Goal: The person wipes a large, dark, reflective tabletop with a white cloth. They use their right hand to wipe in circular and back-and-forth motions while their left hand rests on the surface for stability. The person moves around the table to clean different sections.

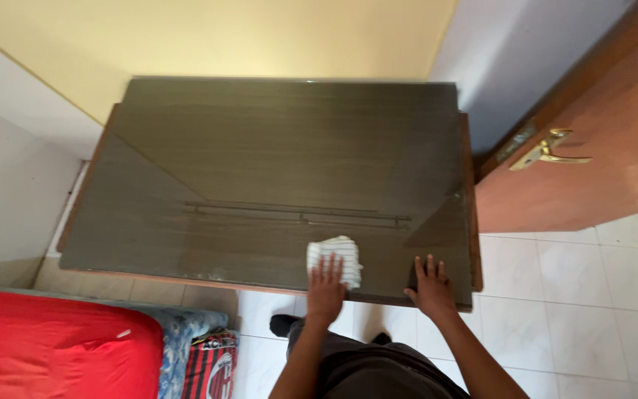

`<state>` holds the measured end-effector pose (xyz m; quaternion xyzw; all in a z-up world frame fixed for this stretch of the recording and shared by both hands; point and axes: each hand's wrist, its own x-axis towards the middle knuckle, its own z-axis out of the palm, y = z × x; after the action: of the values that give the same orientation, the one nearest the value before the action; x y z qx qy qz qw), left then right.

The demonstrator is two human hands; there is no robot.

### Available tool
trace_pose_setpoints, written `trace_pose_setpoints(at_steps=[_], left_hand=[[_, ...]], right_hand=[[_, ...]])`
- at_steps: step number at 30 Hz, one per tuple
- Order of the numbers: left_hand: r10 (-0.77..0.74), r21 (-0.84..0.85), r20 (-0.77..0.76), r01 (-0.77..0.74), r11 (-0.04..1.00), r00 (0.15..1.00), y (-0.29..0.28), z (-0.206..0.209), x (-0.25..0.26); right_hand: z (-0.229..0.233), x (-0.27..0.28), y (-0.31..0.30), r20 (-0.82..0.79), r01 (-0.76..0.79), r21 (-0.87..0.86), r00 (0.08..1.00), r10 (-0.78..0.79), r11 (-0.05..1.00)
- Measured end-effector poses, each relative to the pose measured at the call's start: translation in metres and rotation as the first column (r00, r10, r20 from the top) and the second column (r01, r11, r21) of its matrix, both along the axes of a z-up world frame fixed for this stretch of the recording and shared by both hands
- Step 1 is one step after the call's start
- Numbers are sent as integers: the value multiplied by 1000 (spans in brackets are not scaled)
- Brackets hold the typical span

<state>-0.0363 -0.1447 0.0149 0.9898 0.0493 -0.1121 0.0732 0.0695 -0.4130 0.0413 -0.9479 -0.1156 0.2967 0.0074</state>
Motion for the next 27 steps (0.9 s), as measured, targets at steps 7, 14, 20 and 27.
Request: trace_pose_setpoints(at_steps=[7,14,20,27], left_hand=[[309,98,-53,-303,948,950,162,-14,-34],[546,94,51,-548,831,837,237,-19,-46],[84,103,-30,-80,991,996,207,-10,-36],[41,-45,33,-40,998,999,304,9,-65]], right_hand=[[-25,4,15,55,146,76,987,-151,986],[-24,-29,78,199,132,57,970,-141,990],[-11,-57,206,152,105,207,979,-138,973],[-8,-80,319,-24,98,254,995,-95,962]])
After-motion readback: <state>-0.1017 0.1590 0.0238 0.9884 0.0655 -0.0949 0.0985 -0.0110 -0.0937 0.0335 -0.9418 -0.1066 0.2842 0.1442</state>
